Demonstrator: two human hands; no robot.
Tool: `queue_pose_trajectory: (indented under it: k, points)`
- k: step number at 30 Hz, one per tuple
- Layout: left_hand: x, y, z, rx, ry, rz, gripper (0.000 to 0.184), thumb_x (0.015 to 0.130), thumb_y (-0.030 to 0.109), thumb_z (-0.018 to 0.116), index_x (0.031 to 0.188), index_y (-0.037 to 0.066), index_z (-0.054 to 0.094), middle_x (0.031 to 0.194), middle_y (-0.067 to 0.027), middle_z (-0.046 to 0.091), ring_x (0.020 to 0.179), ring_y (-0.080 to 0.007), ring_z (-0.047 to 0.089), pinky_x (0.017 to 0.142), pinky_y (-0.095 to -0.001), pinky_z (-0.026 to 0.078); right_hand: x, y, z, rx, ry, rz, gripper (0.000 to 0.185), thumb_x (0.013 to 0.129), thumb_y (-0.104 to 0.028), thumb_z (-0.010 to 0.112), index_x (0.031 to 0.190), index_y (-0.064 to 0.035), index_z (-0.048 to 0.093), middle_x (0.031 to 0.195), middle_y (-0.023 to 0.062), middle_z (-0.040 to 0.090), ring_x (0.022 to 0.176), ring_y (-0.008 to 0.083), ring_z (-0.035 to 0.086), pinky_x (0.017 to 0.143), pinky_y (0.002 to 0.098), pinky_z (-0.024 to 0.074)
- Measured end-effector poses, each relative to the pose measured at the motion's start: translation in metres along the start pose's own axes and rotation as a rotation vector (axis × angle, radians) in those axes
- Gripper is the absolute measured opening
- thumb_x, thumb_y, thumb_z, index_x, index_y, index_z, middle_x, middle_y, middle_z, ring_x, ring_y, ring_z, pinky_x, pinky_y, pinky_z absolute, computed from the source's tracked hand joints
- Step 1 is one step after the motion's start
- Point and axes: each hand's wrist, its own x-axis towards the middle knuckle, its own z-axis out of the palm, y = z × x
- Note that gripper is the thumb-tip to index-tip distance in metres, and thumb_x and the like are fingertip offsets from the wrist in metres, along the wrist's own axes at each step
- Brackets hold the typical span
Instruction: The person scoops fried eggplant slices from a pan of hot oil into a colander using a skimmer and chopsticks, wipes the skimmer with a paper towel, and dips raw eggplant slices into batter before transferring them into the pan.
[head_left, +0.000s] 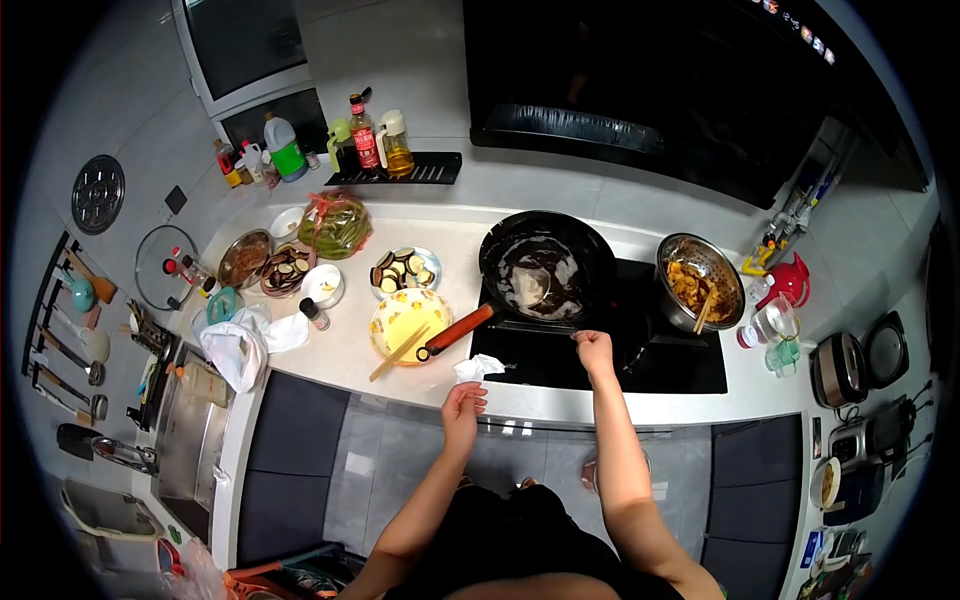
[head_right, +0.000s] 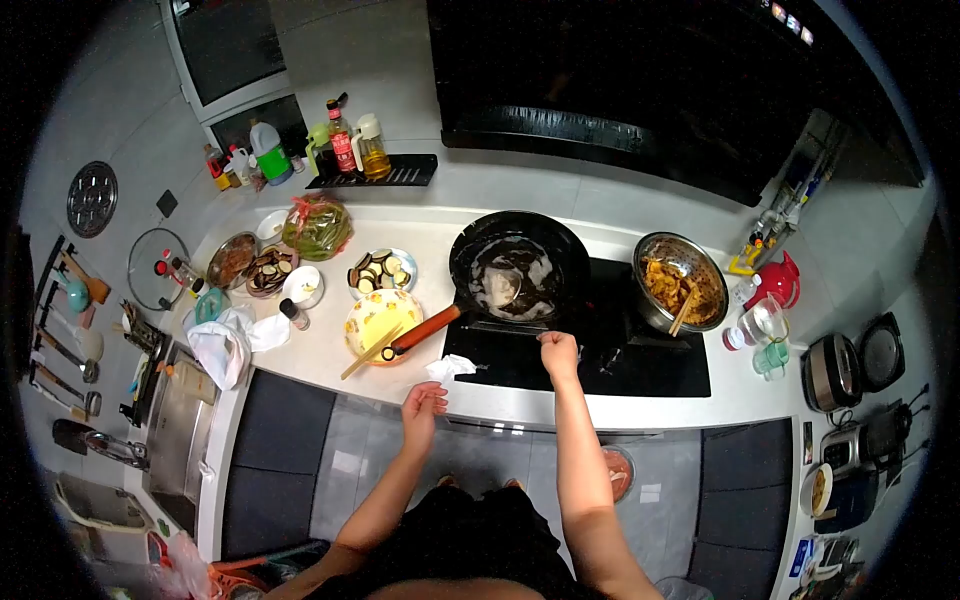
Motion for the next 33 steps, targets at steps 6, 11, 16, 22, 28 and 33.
queue_pose_trajectory:
  k: [6, 11, 16, 22, 28, 33]
  points:
    - [0.000, 0.002, -0.005, 0.008, 0.009, 0.016, 0.016, 0.088, 0.009, 0.040, 0.098, 0.003, 0.052, 0.086, -0.0050, 0.058, 0.069, -0.0080, 0.051, 0.062, -0.0195, 0.043, -0.028, -0.044, 0.008, 0.403, -0.179, 0.315, 0.016, 0.082, -0.015, 0.050, 0.076, -0.0049, 0.061, 0.049, -0.0048, 0.044, 0.036, 0.0043, 0.032, 0.033, 0.0200, 0.0223]
    - [0.000, 0.003, -0.007, 0.007, 0.012, 0.027, 0.017, 0.088, 0.009, 0.041, 0.099, 0.003, 0.052, 0.086, -0.0051, 0.058, 0.069, -0.0077, 0.051, 0.061, -0.0191, 0.043, -0.035, -0.041, 0.015, 0.622, -0.230, 0.411, 0.017, 0.083, -0.016, 0.048, 0.081, -0.0043, 0.060, 0.050, -0.0049, 0.043, 0.036, 0.0039, 0.029, 0.033, 0.0196, 0.0201]
    - [0.000, 0.005, -0.007, 0.021, 0.015, 0.029, 0.016, 0.088, 0.010, 0.041, 0.098, 0.002, 0.052, 0.086, -0.0050, 0.058, 0.069, -0.0076, 0.051, 0.061, -0.0190, 0.043, -0.050, -0.043, 0.012, 0.691, -0.173, 0.392, 0.019, 0.085, -0.020, 0.049, 0.084, -0.0051, 0.060, 0.049, -0.0062, 0.041, 0.036, 0.0033, 0.030, 0.033, 0.0184, 0.0200]
    - [0.001, 0.000, -0.001, 0.004, -0.008, 0.008, 0.017, 0.089, 0.008, 0.039, 0.097, 0.003, 0.052, 0.084, -0.0041, 0.058, 0.069, -0.0075, 0.050, 0.063, -0.0188, 0.041, -0.071, -0.013, 0.000, 0.636, -0.063, 0.400, 0.019, 0.085, -0.020, 0.048, 0.085, -0.0057, 0.061, 0.049, -0.0068, 0.041, 0.035, 0.0031, 0.030, 0.033, 0.0185, 0.0199]
    - [0.002, 0.000, 0.008, 0.031, -0.037, -0.019, 0.017, 0.088, 0.007, 0.038, 0.097, 0.002, 0.052, 0.084, -0.0045, 0.058, 0.068, -0.0077, 0.051, 0.062, -0.0191, 0.042, -0.074, -0.009, -0.011, 0.690, -0.062, 0.374, 0.019, 0.086, -0.020, 0.048, 0.087, -0.0047, 0.059, 0.049, -0.0061, 0.041, 0.036, 0.0034, 0.029, 0.033, 0.0183, 0.0206]
    - [0.005, -0.004, 0.012, 0.034, -0.055, -0.019, 0.017, 0.088, 0.007, 0.038, 0.098, 0.003, 0.052, 0.084, -0.0045, 0.058, 0.068, -0.0078, 0.051, 0.062, -0.0191, 0.042, -0.075, 0.002, -0.014, 0.682, -0.039, 0.378, 0.019, 0.086, -0.020, 0.048, 0.087, -0.0052, 0.059, 0.049, -0.0067, 0.041, 0.036, 0.0027, 0.028, 0.033, 0.0174, 0.0197]
